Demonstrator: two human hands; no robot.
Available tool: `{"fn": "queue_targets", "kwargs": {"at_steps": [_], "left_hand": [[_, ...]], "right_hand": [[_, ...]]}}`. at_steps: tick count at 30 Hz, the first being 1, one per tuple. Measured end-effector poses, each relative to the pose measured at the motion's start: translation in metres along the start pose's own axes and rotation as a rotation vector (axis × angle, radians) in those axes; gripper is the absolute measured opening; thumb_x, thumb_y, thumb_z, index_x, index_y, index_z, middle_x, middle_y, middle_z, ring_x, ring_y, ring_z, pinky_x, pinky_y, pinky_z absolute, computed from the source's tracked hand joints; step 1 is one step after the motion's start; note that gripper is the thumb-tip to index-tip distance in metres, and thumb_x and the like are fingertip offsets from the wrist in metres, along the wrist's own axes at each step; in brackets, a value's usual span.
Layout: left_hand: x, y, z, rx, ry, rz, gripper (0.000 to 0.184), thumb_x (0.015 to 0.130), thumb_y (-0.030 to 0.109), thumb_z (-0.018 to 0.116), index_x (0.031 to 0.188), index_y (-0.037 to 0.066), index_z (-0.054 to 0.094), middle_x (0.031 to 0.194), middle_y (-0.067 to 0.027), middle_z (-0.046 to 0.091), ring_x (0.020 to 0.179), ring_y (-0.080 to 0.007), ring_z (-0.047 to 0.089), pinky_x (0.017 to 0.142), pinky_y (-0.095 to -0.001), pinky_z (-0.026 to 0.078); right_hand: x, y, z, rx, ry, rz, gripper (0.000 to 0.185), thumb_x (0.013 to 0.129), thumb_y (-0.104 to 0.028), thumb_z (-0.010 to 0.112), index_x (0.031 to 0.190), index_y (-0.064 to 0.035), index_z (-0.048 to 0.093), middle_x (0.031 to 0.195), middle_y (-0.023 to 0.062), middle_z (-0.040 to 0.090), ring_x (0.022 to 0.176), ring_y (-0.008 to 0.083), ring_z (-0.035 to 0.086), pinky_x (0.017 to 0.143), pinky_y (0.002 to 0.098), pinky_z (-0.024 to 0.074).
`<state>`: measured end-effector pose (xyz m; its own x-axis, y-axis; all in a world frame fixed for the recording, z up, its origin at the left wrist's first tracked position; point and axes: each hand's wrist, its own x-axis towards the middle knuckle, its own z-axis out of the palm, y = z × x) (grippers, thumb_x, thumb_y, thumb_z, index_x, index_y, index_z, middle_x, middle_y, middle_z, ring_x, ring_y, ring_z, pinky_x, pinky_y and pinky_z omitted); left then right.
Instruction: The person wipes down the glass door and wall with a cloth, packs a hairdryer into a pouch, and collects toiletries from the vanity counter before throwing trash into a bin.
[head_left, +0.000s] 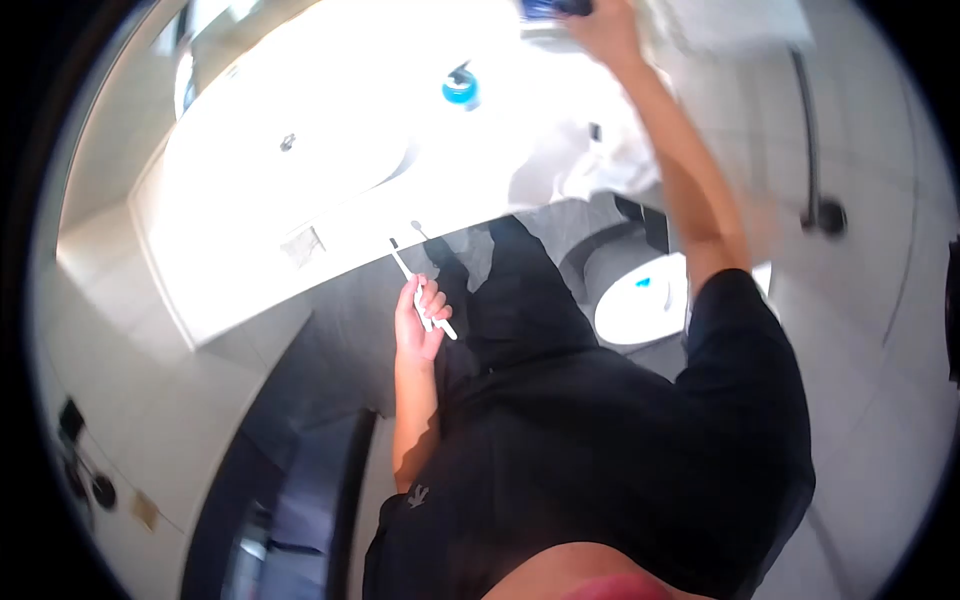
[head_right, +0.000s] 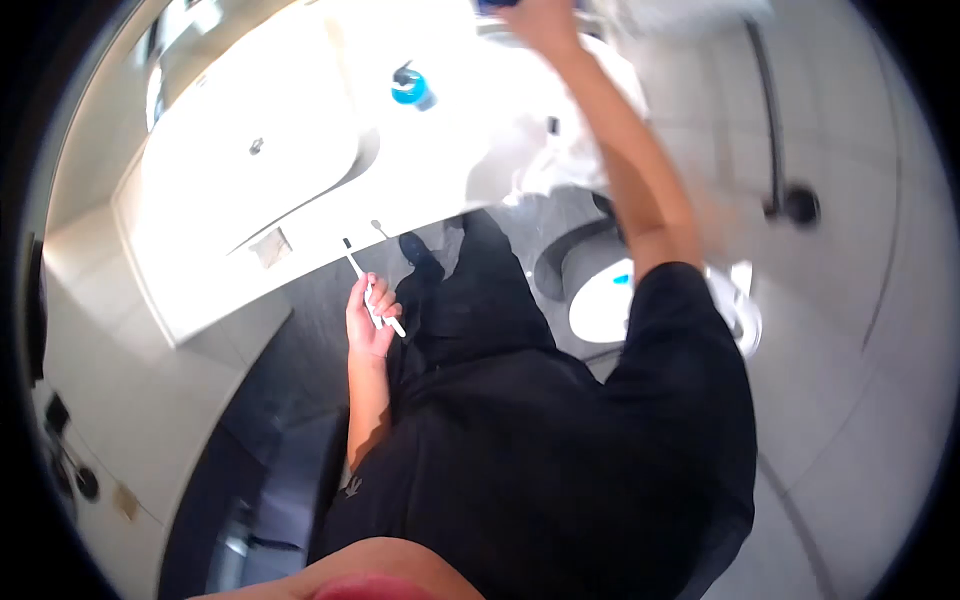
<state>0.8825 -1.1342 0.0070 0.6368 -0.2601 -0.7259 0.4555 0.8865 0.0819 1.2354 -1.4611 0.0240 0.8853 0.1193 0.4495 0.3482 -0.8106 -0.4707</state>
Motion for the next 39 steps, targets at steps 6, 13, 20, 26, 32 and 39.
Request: {"fn": "queue_targets", "kwargs": {"at_steps": [6,13,20,26,32,39], "left_hand": [[0.022,0.007,-0.016,0.206,-0.316,-0.645,0.02,0.101,0.02,0.041,0.107,0.005,0.053,0.067,0.0007,0.039,0.055,-0.0083,0.038,0.049,-0.0223,0.036],[0.038,-0.065,-0.009,0.631,-0.253,-1.141,0.021,0.099,0.02,0.047,0.111,0.005,0.053,0.069,0.0015,0.04,0.057,-0.0072,0.039,0.051,-0.0215,0.037],[0.056,-0.199,0.001,1.081,-0.148,-1.379,0.021,0.1,0.023,0.048,0.111,0.006,0.052,0.071,0.0026,0.04,0.058,-0.0057,0.039,0.05,-0.0201,0.038],[0.13,-0.416,-0.003,1.328,-0.074,-1.308,0.018,0.096,0.024,0.056,0.098,0.008,0.049,0.071,-0.0006,0.047,0.058,-0.011,0.045,0.051,-0.0236,0.04],[0.264,-0.596,-0.044,1.624,-0.086,-0.795,0.018,0.096,0.024,0.056,0.101,0.008,0.05,0.078,-0.0053,0.055,0.061,-0.0139,0.052,0.056,-0.0298,0.049],[0.436,-0.717,-0.106,1.376,0.076,-0.556,0.051,0.095,0.047,0.05,0.124,0.007,0.045,0.109,-0.0146,0.054,0.095,-0.025,0.058,0.079,-0.041,0.052]], "right_hand": [[-0.222,-0.157,-0.075,0.152,0.336,0.219,0.029,0.066,-0.002,0.074,0.089,-0.0025,0.056,0.083,0.0094,0.055,0.067,0.0217,0.056,0.062,0.0271,0.0482],[-0.456,-0.206,-0.137,0.059,0.64,0.987,0.018,0.074,-0.002,0.068,0.091,0.0008,0.062,0.077,0.0011,0.061,0.068,0.0064,0.054,0.064,0.0237,0.0467],[-0.582,-0.179,-0.169,0.017,1.218,1.311,0.01,0.074,-0.002,0.07,0.077,-0.0005,0.061,0.072,0.0004,0.061,0.067,0.0067,0.056,0.062,0.0251,0.0456],[-0.668,-0.098,-0.182,0.043,1.376,1.34,0.015,0.075,-0.004,0.073,0.076,-0.0019,0.058,0.07,-0.0006,0.058,0.064,0.0084,0.055,0.06,0.0267,0.0456],[-0.736,-0.044,-0.187,0.205,1.342,1.67,0.017,0.079,-0.003,0.073,0.078,-0.0043,0.055,0.071,-0.0011,0.056,0.065,0.0086,0.054,0.062,0.0251,0.0453],[-0.799,-0.006,-0.179,0.288,1.081,1.742,0.029,0.083,0.005,0.064,0.109,0.0008,0.053,0.079,0.0001,0.052,0.072,0.0076,0.051,0.068,0.0218,0.0442]]}}
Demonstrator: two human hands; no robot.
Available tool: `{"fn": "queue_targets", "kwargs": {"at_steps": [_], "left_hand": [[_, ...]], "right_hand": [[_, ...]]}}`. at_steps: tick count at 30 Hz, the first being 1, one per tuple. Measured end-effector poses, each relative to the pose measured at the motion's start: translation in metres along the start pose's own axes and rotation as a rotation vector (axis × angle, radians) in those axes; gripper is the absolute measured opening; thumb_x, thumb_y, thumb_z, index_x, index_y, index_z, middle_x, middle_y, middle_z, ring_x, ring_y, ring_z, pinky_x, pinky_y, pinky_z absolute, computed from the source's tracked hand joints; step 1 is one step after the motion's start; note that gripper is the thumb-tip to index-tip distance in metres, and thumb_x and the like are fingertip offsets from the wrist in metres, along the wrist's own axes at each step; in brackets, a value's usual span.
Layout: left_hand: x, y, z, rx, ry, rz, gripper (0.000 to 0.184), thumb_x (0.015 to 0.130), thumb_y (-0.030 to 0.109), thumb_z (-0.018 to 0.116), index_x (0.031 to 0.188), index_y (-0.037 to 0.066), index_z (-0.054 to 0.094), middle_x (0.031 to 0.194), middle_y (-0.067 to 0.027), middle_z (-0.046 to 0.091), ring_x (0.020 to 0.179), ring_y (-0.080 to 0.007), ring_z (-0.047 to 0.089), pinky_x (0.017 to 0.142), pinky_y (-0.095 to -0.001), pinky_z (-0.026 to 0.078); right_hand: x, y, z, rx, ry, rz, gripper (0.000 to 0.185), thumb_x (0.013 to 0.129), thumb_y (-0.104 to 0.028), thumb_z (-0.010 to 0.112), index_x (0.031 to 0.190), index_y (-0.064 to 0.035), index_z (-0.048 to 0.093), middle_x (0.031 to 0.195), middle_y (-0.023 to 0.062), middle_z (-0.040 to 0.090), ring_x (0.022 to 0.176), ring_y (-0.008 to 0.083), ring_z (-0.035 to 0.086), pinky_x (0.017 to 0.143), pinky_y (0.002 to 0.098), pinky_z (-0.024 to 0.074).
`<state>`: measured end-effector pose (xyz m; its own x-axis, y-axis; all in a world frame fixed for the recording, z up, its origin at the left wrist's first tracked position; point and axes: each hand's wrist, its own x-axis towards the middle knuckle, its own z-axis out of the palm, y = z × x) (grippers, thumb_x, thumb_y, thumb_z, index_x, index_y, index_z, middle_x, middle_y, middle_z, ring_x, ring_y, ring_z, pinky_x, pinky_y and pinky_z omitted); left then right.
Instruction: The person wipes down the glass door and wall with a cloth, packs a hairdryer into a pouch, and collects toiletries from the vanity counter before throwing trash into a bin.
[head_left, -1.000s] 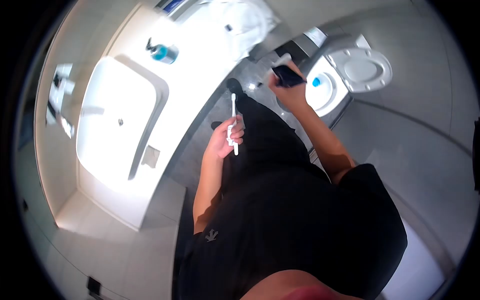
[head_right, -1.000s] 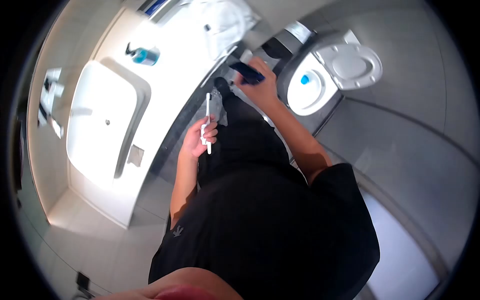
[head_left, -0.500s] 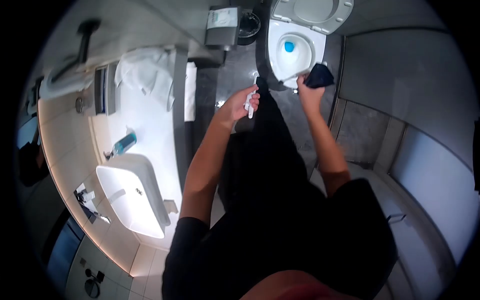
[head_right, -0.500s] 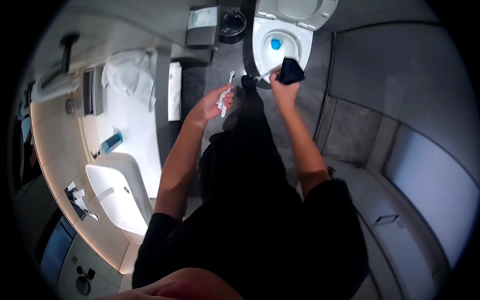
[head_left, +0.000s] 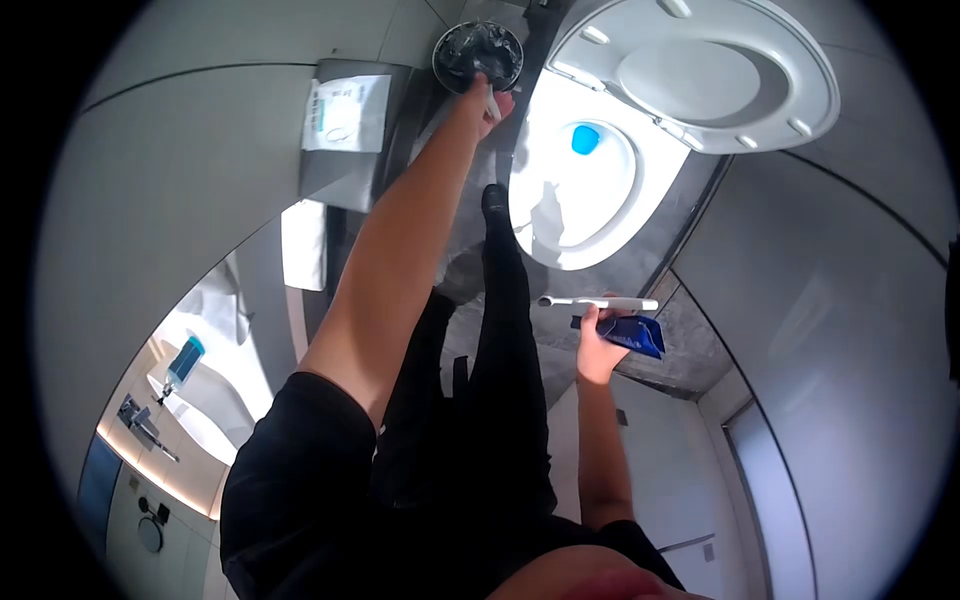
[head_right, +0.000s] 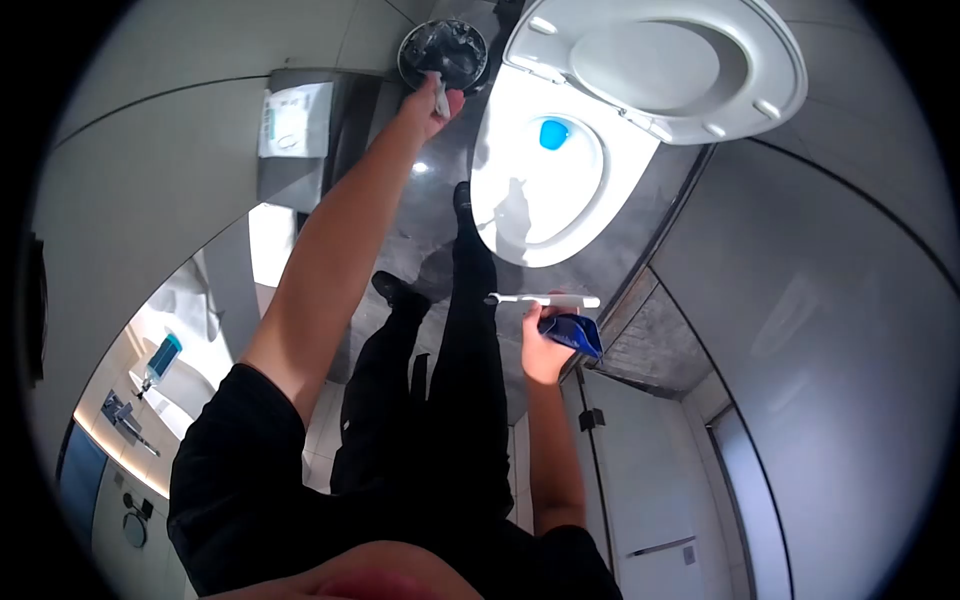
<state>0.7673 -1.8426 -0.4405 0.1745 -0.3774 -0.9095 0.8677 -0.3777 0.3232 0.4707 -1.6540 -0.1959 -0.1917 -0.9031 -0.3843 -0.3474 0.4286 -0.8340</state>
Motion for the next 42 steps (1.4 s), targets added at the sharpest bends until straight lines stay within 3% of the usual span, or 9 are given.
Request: {"fn": "queue_targets", "kwargs": {"at_steps": [7,15,17,19,21,29,35,39,42], "left_hand": [[0.004,-0.027,-0.025,-0.218,0.118,0.074,0.098,0.086,0.073,0.04,0.152,0.015,-0.003,0.156,-0.0213,0.007,0.145,-0.0327,0.008,0.115,-0.052,0.013],[-0.154,-0.133,-0.226,0.354,0.383,-0.136,0.069,0.09,0.059,0.05,0.14,0.013,0.038,0.141,-0.0061,0.043,0.131,-0.0221,0.04,0.102,-0.0429,0.036],[-0.196,-0.15,-0.278,0.418,0.442,-0.204,0.06,0.091,0.052,0.054,0.138,0.017,0.042,0.13,-0.0033,0.05,0.121,-0.0193,0.046,0.093,-0.0402,0.041],[-0.238,-0.153,-0.31,0.497,0.498,-0.223,0.044,0.095,0.04,0.054,0.13,0.014,0.052,0.112,-0.0005,0.057,0.098,-0.011,0.051,0.075,-0.0316,0.044],[-0.272,-0.159,-0.353,0.552,0.513,-0.301,0.043,0.094,0.041,0.055,0.129,0.016,0.053,0.122,-0.0031,0.055,0.114,-0.0178,0.052,0.085,-0.0359,0.045],[-0.379,-0.165,-0.409,0.756,0.578,-0.296,0.032,0.09,0.021,0.061,0.118,0.005,0.06,0.102,-0.0083,0.066,0.089,-0.0144,0.061,0.072,-0.0269,0.047],[-0.405,-0.156,-0.396,0.858,0.254,-0.046,0.032,0.09,0.016,0.061,0.118,0.002,0.059,0.103,-0.0104,0.067,0.093,-0.0184,0.063,0.083,-0.0304,0.049],[-0.42,-0.168,-0.391,0.873,0.259,0.485,0.039,0.091,0.017,0.06,0.126,-0.001,0.053,0.118,-0.0168,0.062,0.109,-0.0258,0.059,0.095,-0.0345,0.044],[-0.547,-0.143,-0.318,0.924,0.295,1.0,0.042,0.092,0.016,0.057,0.13,0.0,0.049,0.13,-0.0222,0.052,0.126,-0.0347,0.047,0.105,-0.0388,0.037]], "right_hand": [[0.078,-0.011,0.079,0.005,0.014,-0.085,0.019,0.08,0.002,0.07,0.089,-0.0019,0.054,0.075,0.0,0.055,0.068,0.0096,0.054,0.063,0.0245,0.0454],[0.258,-0.016,0.296,-0.029,0.104,-0.761,0.015,0.074,-0.001,0.072,0.081,-0.0001,0.058,0.066,0.0042,0.056,0.061,0.0122,0.053,0.061,0.0269,0.0456],[0.288,0.001,0.352,0.357,0.007,-0.52,0.016,0.074,-0.004,0.074,0.081,0.0013,0.06,0.071,0.007,0.059,0.062,0.0146,0.056,0.06,0.0279,0.0472],[0.314,0.031,0.382,-0.096,-0.124,-0.439,0.064,0.068,-0.025,0.083,0.118,0.0012,0.054,0.118,0.0186,0.059,0.107,0.0305,0.059,0.09,0.04,0.0462],[0.32,0.067,0.387,-0.312,-0.336,-0.462,0.106,0.062,-0.038,0.086,0.142,0.0013,0.028,0.142,0.0206,0.04,0.131,0.0345,0.039,0.108,0.042,0.0327],[0.156,0.138,0.279,-0.177,-0.393,-0.017,0.067,0.074,-0.01,0.074,0.131,0.0033,0.041,0.12,0.0182,0.052,0.107,0.0304,0.055,0.093,0.0365,0.0459],[0.01,0.142,0.131,-0.016,-0.431,0.047,0.044,0.081,-0.008,0.068,0.121,0.0009,0.051,0.102,0.0102,0.057,0.084,0.0164,0.059,0.078,0.0295,0.0494],[-0.091,0.098,0.103,0.149,-0.669,0.045,0.041,0.09,-0.013,0.061,0.127,-0.0012,0.051,0.116,0.0108,0.061,0.103,0.0167,0.058,0.089,0.0278,0.0455],[-0.222,-0.005,0.089,0.345,-1.013,0.463,0.046,0.097,-0.028,0.048,0.137,-0.0048,0.043,0.137,0.0098,0.049,0.125,0.0225,0.047,0.104,0.0346,0.0369]]}}
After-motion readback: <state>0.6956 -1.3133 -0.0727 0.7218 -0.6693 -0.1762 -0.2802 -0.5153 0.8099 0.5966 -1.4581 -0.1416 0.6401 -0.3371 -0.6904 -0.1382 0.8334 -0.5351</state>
